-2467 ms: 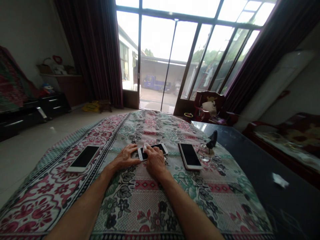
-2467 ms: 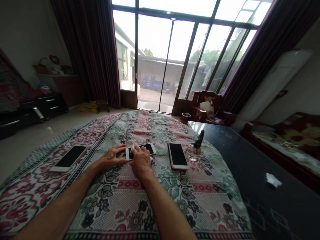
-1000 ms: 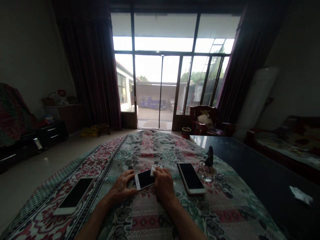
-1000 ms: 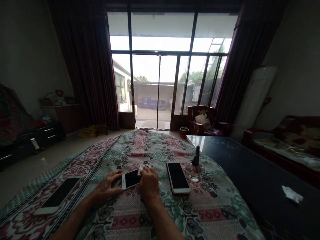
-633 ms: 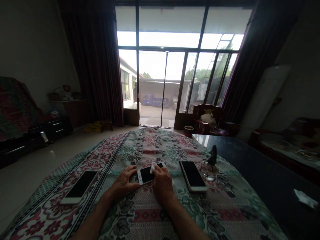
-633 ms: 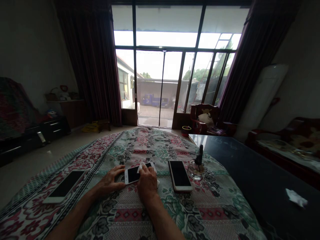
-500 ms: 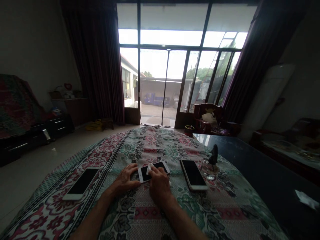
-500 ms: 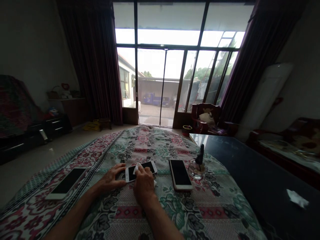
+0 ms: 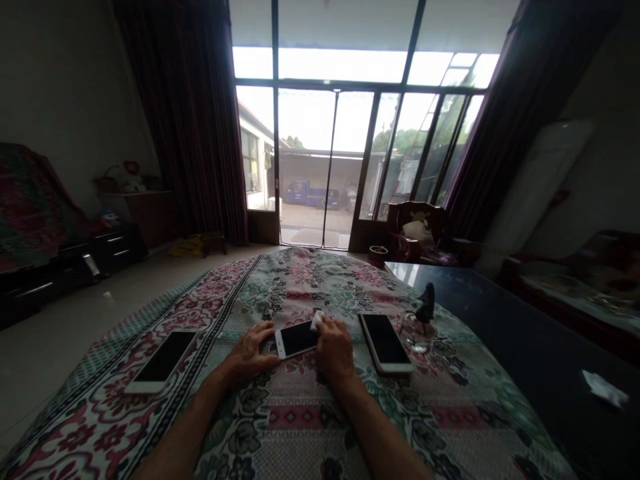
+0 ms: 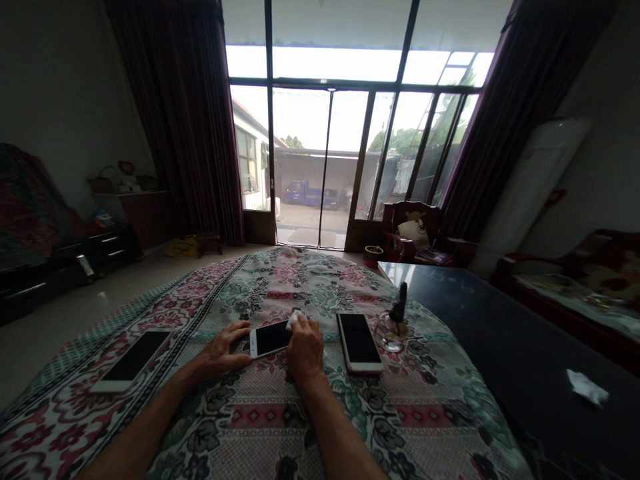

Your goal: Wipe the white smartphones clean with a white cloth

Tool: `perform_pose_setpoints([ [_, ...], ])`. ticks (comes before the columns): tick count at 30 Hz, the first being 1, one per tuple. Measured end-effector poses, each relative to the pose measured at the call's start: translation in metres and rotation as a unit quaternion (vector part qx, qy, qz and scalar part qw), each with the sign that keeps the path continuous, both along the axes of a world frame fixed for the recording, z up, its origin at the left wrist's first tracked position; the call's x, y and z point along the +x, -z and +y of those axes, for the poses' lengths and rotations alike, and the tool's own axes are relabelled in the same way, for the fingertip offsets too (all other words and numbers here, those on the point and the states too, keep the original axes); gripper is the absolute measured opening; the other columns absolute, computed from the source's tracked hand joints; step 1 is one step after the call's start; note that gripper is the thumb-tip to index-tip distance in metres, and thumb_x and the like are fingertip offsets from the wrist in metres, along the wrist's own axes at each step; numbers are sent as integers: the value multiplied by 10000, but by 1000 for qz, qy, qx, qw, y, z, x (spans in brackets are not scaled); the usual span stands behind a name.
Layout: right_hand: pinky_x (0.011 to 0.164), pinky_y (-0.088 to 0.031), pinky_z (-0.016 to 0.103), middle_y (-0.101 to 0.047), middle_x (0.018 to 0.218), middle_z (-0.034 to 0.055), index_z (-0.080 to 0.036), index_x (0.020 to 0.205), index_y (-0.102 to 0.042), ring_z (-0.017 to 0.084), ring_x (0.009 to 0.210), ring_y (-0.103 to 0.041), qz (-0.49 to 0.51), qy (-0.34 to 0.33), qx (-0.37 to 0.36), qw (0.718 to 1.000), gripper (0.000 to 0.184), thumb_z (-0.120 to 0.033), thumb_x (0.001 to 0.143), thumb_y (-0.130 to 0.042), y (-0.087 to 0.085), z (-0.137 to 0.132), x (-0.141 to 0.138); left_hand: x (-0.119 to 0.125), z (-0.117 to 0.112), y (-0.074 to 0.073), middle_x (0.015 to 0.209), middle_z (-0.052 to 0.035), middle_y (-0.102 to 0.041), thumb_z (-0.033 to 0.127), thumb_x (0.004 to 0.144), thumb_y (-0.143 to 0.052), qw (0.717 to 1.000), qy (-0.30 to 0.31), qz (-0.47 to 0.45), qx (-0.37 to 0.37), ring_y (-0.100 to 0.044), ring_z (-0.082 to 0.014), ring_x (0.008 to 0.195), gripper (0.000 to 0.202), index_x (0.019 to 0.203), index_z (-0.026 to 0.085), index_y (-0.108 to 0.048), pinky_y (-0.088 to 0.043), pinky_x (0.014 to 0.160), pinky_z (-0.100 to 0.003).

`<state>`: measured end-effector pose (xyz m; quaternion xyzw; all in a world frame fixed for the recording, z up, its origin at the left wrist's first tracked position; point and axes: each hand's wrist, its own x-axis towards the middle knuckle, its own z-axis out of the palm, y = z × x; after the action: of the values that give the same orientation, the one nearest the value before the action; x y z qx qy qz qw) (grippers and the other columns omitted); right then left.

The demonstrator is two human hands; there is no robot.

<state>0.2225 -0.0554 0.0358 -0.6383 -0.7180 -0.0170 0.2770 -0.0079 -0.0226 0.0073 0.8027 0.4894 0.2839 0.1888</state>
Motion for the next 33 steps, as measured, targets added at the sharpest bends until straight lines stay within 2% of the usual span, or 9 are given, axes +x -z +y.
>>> perform_pose_setpoints([
  [3, 978, -350, 338, -538, 1376, 50, -181, 1176, -651, 256, 1159, -463, -8, 39, -15, 999, 400, -106, 875, -399, 0, 3, 5, 0, 0, 0, 1388, -138, -521, 391, 634, -758, 1000, -3, -3, -1, -420, -340, 1322, 602, 1184, 175, -650, -307, 1116, -434],
  [6, 971, -349, 330, -534, 1380, 48, -189, 1186, -647, 251, 1161, -469, -14, 20, -27, 999, 404, -109, 875, -402, -1, 0, -1, -1, 2, 4, 1395, -137, -513, 380, 636, -757, 1000, 2, -6, -1, -415, -336, 1326, 604, 1193, 174, -645, -307, 1117, -438],
  [13, 959, -363, 324, -548, 1362, 46, -189, 1131, -655, 230, 1089, -485, -9, -106, -17, 994, 365, -111, 842, -446, -1, -16, -25, -2, 5, 10, 1381, -154, -522, 344, 627, -765, 1000, 3, -6, 16, -424, -335, 1317, 601, 1183, 148, -647, -307, 1114, -450],
  [19, 928, -382, 305, -596, 1293, -1, -229, 1105, -650, 209, 1026, -495, 4, -230, 2, 973, 308, -168, 869, -461, -2, -27, -42, 0, 4, 9, 1369, -177, -526, 372, 666, -738, 1000, 2, 8, 29, -441, -320, 1305, 582, 1181, 118, -643, -318, 1110, -422],
  [22, 950, -363, 307, -578, 1322, 11, -221, 1157, -637, 212, 1071, -486, 4, -192, 5, 981, 355, -146, 862, -454, -1, -20, -34, 0, 4, 9, 1376, -153, -525, 361, 654, -746, 1000, 2, 5, 25, -430, -325, 1313, 587, 1190, 147, -641, -312, 1112, -437],
  [25, 984, -327, 314, -559, 1349, 42, -189, 1177, -641, 226, 1137, -463, 0, -86, -1, 996, 393, -109, 869, -411, 1, -7, -16, -1, 3, 8, 1384, -137, -521, 411, 648, -758, 1000, -1, 4, 14, -421, -338, 1319, 611, 1197, 171, -638, -303, 1113, -459],
  [29, 983, -313, 346, -522, 1389, 62, -176, 1244, -608, 260, 1179, -436, -13, 31, -22, 999, 431, -111, 880, -388, 3, 7, 6, 1, 2, 6, 1380, -151, -523, 476, 668, -744, 1000, -5, 14, 15, -426, -331, 1315, 622, 1192, 157, -639, -306, 1112, -444],
  [31, 966, -319, 363, -510, 1399, 71, -182, 1242, -608, 270, 1174, -439, -23, 47, -32, 998, 422, -126, 881, -396, 3, 11, 10, 2, 2, 5, 1374, -145, -530, 482, 676, -739, 1000, -6, 17, 19, -435, -325, 1308, 613, 1190, 164, -640, -316, 1106, -435],
  [33, 958, -322, 368, -504, 1404, 68, -189, 1202, -629, 271, 1170, -442, -31, 34, -33, 998, 401, -135, 880, -398, 3, 11, 8, 2, 3, 5, 1369, -146, -535, 482, 685, -734, 1000, -3, 20, 22, -442, -322, 1303, 607, 1191, 160, -640, -321, 1103, -429],
])
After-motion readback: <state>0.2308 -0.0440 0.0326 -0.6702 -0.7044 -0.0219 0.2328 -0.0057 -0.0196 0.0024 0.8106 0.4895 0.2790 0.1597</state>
